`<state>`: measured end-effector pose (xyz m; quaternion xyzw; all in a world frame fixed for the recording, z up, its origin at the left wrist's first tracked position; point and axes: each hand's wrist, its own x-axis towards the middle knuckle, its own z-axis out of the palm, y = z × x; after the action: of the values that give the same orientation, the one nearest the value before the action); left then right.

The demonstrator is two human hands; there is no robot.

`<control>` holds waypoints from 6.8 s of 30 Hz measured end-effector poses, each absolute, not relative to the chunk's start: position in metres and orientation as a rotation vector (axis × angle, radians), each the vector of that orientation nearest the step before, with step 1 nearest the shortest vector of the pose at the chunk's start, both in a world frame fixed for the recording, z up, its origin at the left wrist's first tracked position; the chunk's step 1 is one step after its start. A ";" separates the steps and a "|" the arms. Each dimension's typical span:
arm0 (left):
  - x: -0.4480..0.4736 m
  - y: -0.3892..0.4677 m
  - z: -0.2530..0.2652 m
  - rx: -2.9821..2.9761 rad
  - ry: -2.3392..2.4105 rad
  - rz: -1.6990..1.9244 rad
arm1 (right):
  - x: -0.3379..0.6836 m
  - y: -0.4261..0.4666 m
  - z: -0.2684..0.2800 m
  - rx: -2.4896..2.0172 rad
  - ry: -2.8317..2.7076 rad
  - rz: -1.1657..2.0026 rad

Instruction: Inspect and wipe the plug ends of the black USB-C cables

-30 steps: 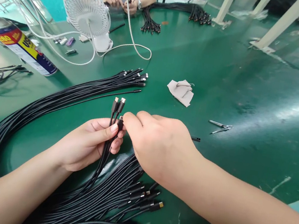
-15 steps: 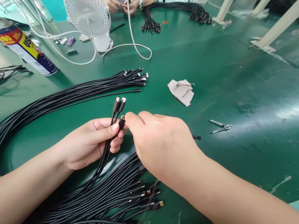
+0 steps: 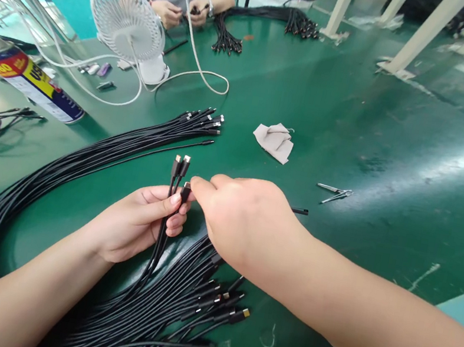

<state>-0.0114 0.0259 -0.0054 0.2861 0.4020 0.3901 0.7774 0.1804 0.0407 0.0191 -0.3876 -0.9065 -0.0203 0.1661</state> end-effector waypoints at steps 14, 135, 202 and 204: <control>-0.011 0.026 -0.003 0.661 0.893 0.836 | 0.182 0.038 0.025 -1.129 -2.631 -0.066; -0.011 0.025 -0.003 0.937 1.002 0.879 | 0.176 0.057 0.016 -0.911 -2.106 0.654; 0.000 0.012 0.018 0.719 0.927 0.936 | 0.182 0.066 0.023 -0.819 -1.730 1.772; 0.000 0.013 0.016 0.738 0.913 0.918 | 0.177 0.061 0.023 -0.877 -1.808 1.587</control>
<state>-0.0004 0.0132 0.0158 0.3357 0.4152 0.4178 0.7351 0.1770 0.0614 0.0231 -0.3281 -0.6766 0.5938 0.2864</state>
